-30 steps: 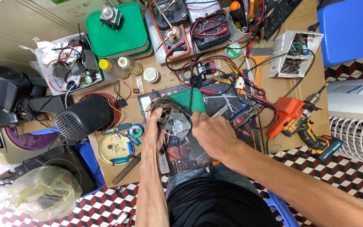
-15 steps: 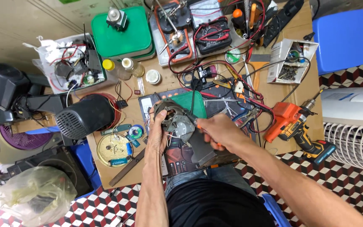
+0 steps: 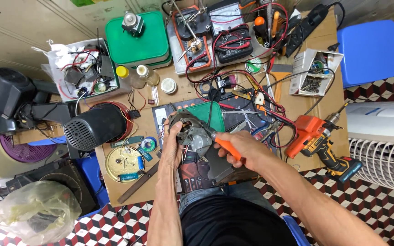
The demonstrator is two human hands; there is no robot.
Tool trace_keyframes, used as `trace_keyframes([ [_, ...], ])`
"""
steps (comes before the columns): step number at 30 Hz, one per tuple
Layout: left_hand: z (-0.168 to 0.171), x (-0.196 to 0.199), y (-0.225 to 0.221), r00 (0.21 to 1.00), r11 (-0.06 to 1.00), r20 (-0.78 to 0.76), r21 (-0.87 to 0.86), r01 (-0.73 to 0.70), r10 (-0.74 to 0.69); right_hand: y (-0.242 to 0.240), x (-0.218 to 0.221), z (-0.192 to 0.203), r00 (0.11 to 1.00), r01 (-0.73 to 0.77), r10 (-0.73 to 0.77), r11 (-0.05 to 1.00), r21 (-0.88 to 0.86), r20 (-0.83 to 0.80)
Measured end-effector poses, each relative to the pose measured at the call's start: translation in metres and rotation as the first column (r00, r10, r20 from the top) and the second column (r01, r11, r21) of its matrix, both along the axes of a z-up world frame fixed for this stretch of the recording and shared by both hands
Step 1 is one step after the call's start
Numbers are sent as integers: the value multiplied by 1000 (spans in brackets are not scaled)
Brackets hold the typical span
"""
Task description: Inspecting and repairing an electrical motor using a drill and wire cutters at a workbench.
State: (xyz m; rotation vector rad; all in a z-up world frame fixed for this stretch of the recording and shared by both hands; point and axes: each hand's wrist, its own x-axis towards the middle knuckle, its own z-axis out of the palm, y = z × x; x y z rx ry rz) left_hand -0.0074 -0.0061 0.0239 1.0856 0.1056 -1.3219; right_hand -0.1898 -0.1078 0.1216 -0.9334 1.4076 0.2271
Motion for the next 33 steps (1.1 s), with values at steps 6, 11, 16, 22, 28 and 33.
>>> trace_keyframes([
  [6, -6, 3, 0, 1000, 999, 7, 46, 14, -14, 25, -4, -22, 691, -694, 541, 311, -650, -479],
  [11, 1, 0, 1, 998, 994, 65, 110, -27, 20, 10, 0, -1, 769, -609, 467, 328, -722, -436],
  [16, -11, -2, 3, 999, 999, 3, -26, -34, 34, -9, -10, 9, 938, 332, -344, 926, 181, 36],
  [22, -14, 2, 5, 1000, 1000, 0, 13, -5, 5, 24, -6, -26, 921, -387, 358, 790, -475, -155],
  [28, -4, 1, 3, 1000, 999, 19, 32, 9, -9, 31, 10, 9, 653, -704, 501, 126, -699, -568],
  [33, -4, 3, 6, 1000, 1000, 10, 29, -5, 4, 6, 3, 1, 996, -85, 80, 963, -257, -29],
])
